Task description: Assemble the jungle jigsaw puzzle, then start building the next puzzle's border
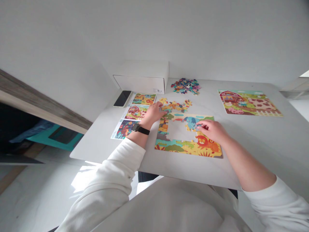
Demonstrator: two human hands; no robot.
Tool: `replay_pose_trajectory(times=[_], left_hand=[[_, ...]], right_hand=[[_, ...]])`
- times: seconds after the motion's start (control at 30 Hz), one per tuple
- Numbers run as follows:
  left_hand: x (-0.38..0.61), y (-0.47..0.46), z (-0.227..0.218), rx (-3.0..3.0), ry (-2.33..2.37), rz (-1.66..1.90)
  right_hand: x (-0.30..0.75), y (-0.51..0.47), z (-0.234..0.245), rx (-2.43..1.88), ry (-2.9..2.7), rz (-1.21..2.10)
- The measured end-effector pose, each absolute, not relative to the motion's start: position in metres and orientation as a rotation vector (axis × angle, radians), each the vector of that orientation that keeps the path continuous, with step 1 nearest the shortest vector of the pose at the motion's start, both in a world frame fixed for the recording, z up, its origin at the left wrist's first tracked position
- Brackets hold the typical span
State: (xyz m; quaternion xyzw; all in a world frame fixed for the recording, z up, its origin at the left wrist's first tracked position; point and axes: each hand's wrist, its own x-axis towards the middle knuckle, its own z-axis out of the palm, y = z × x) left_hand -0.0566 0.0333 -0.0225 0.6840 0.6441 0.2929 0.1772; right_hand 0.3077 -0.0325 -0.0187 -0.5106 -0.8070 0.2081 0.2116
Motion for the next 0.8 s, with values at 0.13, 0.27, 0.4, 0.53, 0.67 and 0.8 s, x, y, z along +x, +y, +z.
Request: replay_pose_trajectory(times=[0.13, 0.27, 0.4, 0.53, 0.67, 0.8], left_hand=[[-0.056, 0.037, -0.026, 1.922, 1.752, 0.872], [-0.056, 0.040, -0.025, 1.817, 1.718, 1.058], [-0.057, 0.038, -0.017, 1.507, 1.564, 1.239], [-0.052, 0.021, 0.000, 1.285, 1.287, 1.282], [-0.035, -0.006, 0.019, 1.292, 1.156, 1.197], [-0.015, -0.027, 0.030, 1.322, 1.140, 1.105]], right_hand=[[0.308, -0.032, -0.019, -1.418, -2.242, 0.582], [0.308, -0.032, -0.018, -1.414, -2.243, 0.571], [0.308, -0.032, -0.019, -1.414, -2.244, 0.574], [0.310, -0.031, -0.021, -1.426, -2.180, 0.626], [0.301, -0.032, -0.011, -1.367, -2.034, 0.722], [0.280, -0.040, 0.010, -1.140, -2.049, 0.735]])
